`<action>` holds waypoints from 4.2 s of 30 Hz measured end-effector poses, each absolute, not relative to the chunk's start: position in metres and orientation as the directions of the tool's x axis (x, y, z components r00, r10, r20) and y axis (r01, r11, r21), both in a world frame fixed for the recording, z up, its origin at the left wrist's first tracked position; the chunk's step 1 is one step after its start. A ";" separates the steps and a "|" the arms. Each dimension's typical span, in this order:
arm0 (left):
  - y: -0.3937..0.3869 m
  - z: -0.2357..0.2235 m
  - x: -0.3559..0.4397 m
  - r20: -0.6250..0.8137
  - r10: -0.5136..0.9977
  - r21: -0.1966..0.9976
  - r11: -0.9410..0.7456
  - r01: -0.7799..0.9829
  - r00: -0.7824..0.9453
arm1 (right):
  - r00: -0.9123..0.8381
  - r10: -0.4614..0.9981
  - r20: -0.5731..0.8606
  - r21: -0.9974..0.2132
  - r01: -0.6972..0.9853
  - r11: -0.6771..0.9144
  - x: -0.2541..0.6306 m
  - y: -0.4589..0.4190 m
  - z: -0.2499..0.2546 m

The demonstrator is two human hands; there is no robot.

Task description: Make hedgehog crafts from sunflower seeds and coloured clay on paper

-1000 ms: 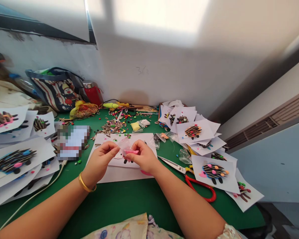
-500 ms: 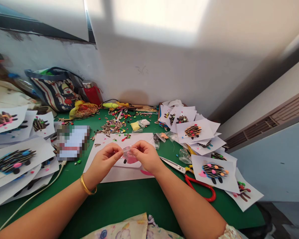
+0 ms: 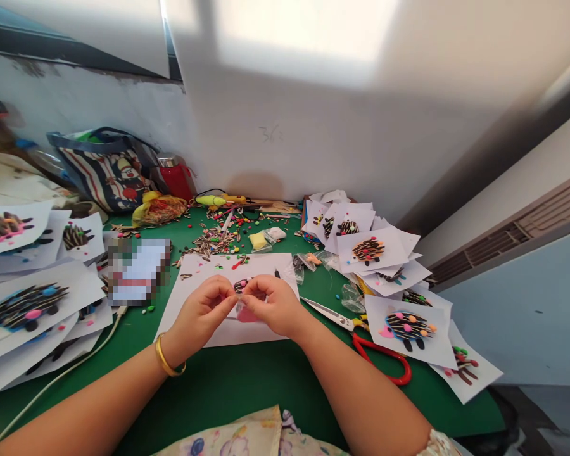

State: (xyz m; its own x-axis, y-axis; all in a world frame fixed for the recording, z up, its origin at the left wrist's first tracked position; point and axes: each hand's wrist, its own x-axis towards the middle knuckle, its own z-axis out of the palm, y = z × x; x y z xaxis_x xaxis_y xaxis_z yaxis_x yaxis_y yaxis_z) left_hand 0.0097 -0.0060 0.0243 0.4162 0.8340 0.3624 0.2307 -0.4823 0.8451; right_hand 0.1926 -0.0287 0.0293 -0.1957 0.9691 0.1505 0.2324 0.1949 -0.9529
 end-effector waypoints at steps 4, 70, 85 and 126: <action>-0.007 0.024 0.009 0.394 0.823 0.825 -0.513 0.238 0.408 | -0.172 0.960 0.223 -0.915 0.303 0.267 0.192 -0.029 0.032; -0.004 0.013 0.012 -0.234 0.852 0.858 0.408 -0.314 0.468 | -0.198 0.731 0.653 -0.508 0.601 0.617 0.184 -0.039 0.024; -0.010 0.021 0.016 -0.230 0.819 0.915 0.365 -0.169 0.526 | -0.167 0.711 0.683 -0.448 0.673 0.589 0.191 -0.035 0.026; -0.003 0.020 0.013 -0.147 0.896 0.971 0.213 -0.113 0.418 | -0.218 0.784 0.581 -0.560 0.592 0.580 0.186 -0.032 0.016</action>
State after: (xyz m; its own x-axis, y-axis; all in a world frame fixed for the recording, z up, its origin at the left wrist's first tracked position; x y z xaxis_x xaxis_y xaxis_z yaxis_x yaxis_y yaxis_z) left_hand 0.0128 -0.0030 0.0197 0.4184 0.8962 -0.1474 -0.1133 0.2126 0.9705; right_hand 0.1864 -0.0318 0.0161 -0.2179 0.7838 0.5814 0.5917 0.5799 -0.5600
